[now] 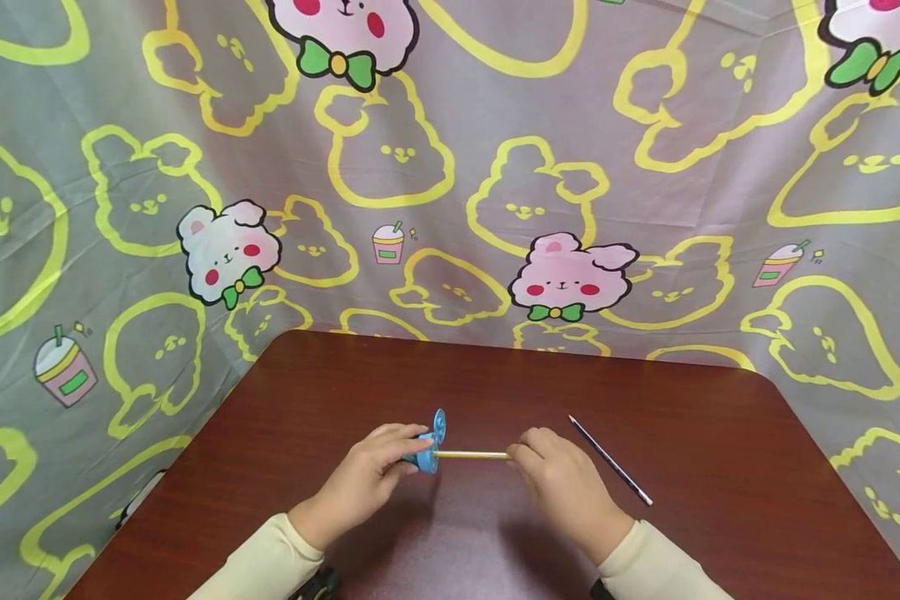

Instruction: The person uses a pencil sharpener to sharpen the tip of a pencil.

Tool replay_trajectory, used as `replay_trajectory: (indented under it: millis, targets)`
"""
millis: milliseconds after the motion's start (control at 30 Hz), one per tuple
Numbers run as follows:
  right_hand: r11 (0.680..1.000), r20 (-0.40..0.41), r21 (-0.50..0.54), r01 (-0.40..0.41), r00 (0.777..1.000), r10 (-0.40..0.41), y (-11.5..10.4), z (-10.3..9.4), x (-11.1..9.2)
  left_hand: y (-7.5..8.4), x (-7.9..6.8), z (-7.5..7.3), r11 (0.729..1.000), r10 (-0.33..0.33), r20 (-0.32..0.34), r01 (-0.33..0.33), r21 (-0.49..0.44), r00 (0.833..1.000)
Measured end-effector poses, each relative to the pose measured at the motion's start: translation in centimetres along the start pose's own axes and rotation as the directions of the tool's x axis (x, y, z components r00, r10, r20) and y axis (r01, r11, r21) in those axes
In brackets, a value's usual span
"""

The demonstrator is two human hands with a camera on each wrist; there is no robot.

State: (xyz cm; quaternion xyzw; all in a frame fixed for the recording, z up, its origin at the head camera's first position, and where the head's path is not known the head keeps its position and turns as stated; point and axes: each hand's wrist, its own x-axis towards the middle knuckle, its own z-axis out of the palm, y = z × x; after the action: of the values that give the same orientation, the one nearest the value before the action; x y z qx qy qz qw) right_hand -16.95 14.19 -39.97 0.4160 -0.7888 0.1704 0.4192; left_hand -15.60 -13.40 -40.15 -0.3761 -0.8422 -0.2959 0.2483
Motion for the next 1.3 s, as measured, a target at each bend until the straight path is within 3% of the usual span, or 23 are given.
replay_trajectory:
  millis: [133, 200, 233, 267, 300, 400, 467, 500, 567, 600, 633, 667, 733, 800, 833, 867, 900, 933, 1000, 1100, 1167, 1233, 1300]
  targets:
    - [0.997, -0.017, 0.051, -0.051, 0.998, 0.052, -0.3, 0.1, 0.1, -0.2, -0.1, 0.1, 0.997, 0.051, -0.012, -0.05, 0.055, 0.999]
    - [0.974, 0.059, 0.134, -0.183, 0.983, 0.176, -0.5, 0.0, 0.1, -0.2, -0.1, 0.1, 0.994, 0.071, -0.027, -0.069, 0.082, 0.997]
    - [0.945, 0.125, 0.182, -0.273, 0.959, 0.253, -0.7, 0.0, 0.1, -0.2, -0.2, 0.1, 0.993, 0.079, -0.032, -0.076, 0.094, 0.996]
    - [0.9, 0.204, 0.227, -0.371, 0.922, 0.329, -0.7, -0.1, 0.1, -0.2, -0.2, 0.1, 0.991, 0.086, -0.033, -0.082, 0.105, 0.996]
    - [0.838, 0.3, 0.263, -0.478, 0.866, 0.4, -0.6, -0.2, 0.2, -0.2, -0.3, 0.2, 0.989, 0.094, -0.034, -0.089, 0.116, 0.995]
    - [0.591, 0.576, 0.324, -0.739, 0.65, 0.496, 0.0, -0.3, 0.4, -0.2, -0.4, 0.3, 0.983, 0.123, -0.023, -0.119, 0.14, 0.992]
    - [0.397, 0.728, 0.339, -0.853, 0.505, 0.464, 0.7, -0.3, 0.4, -0.3, -0.6, 0.4, 0.978, 0.149, -0.016, -0.144, 0.154, 0.989]
    - [0.304, 0.784, 0.339, -0.89, 0.446, 0.432, 1.0, -0.3, 0.3, -0.3, -0.6, 0.5, 0.975, 0.16, -0.015, -0.156, 0.155, 0.987]
    - [0.198, 0.849, 0.328, -0.924, 0.38, 0.367, 1.4, -0.1, 0.1, -0.4, -0.6, 0.6, 0.972, 0.18, -0.016, -0.175, 0.155, 0.984]
    - [0.194, 0.857, 0.328, -0.924, 0.378, 0.349, 1.5, -0.1, 0.0, -0.4, -0.6, 0.6, 0.973, 0.178, -0.015, -0.174, 0.15, 0.984]
    - [0.228, 0.852, 0.331, -0.916, 0.394, 0.345, 1.5, 0.0, -0.1, -0.4, -0.6, 0.7, 0.977, 0.168, -0.013, -0.165, 0.137, 0.986]
    - [0.31, 0.826, 0.341, -0.888, 0.44, 0.353, 1.4, 0.1, -0.2, -0.4, -0.6, 0.7, 0.981, 0.155, -0.013, -0.152, 0.125, 0.988]
    - [0.564, 0.7, 0.359, -0.744, 0.614, 0.364, 1.0, 0.2, -0.4, -0.4, -0.6, 0.7, 0.989, 0.115, -0.014, -0.113, 0.099, 0.993]
    - [0.811, 0.503, 0.283, -0.512, 0.799, 0.329, 0.6, 0.3, -0.4, -0.5, -0.6, 0.7, 0.996, 0.054, -0.014, -0.053, 0.072, 0.998]
    - [0.893, 0.397, 0.224, -0.391, 0.873, 0.283, 0.5, 0.4, -0.5, -0.4, -0.6, 0.6, 0.998, 0.024, -0.015, -0.023, 0.053, 1.0]
    - [0.948, 0.296, 0.158, -0.278, 0.929, 0.223, 0.4, 0.5, -0.5, -0.4, -0.5, 0.6, 0.999, -0.005, -0.015, 0.006, 0.036, 1.0]
    - [0.977, 0.212, 0.105, -0.183, 0.965, 0.158, 0.4, 0.6, -0.5, -0.3, -0.4, 0.4, 0.999, -0.034, -0.013, 0.034, 0.015, 0.999]
    - [0.992, 0.142, 0.063, -0.108, 0.985, 0.099, 0.4, 0.7, -0.5, -0.3, -0.4, 0.4, 0.998, -0.059, -0.011, 0.059, -0.005, 0.998]
    - [1.0, 0.03, 0.004, -0.006, 1.0, 0.006, 0.4, 1.0, -0.5, -0.1, -0.2, 0.3, 0.994, -0.096, -0.009, 0.095, -0.045, 0.995]
    - [1.0, -0.068, -0.021, 0.008, 0.998, -0.009, 0.1, 1.2, -0.5, 0.1, -0.1, 0.2, 0.994, -0.086, -0.029, 0.084, -0.067, 0.996]
    - [0.997, -0.054, 0.029, -0.072, 0.996, 0.073, -0.2, 1.1, -0.6, 0.1, 0.0, 0.3, 0.998, -0.045, -0.056, 0.042, -0.05, 0.997]
    - [0.964, 0.05, 0.128, -0.233, 0.972, 0.228, -0.5, 0.8, -0.5, 0.0, 0.1, 0.3, 1.0, 0.008, -0.084, -0.01, -0.019, 0.996]
    - [0.873, 0.205, 0.208, -0.44, 0.893, 0.401, -0.8, 0.4, -0.2, -0.1, 0.1, 0.5, 0.999, 0.054, -0.102, -0.053, 0.014, 0.993]
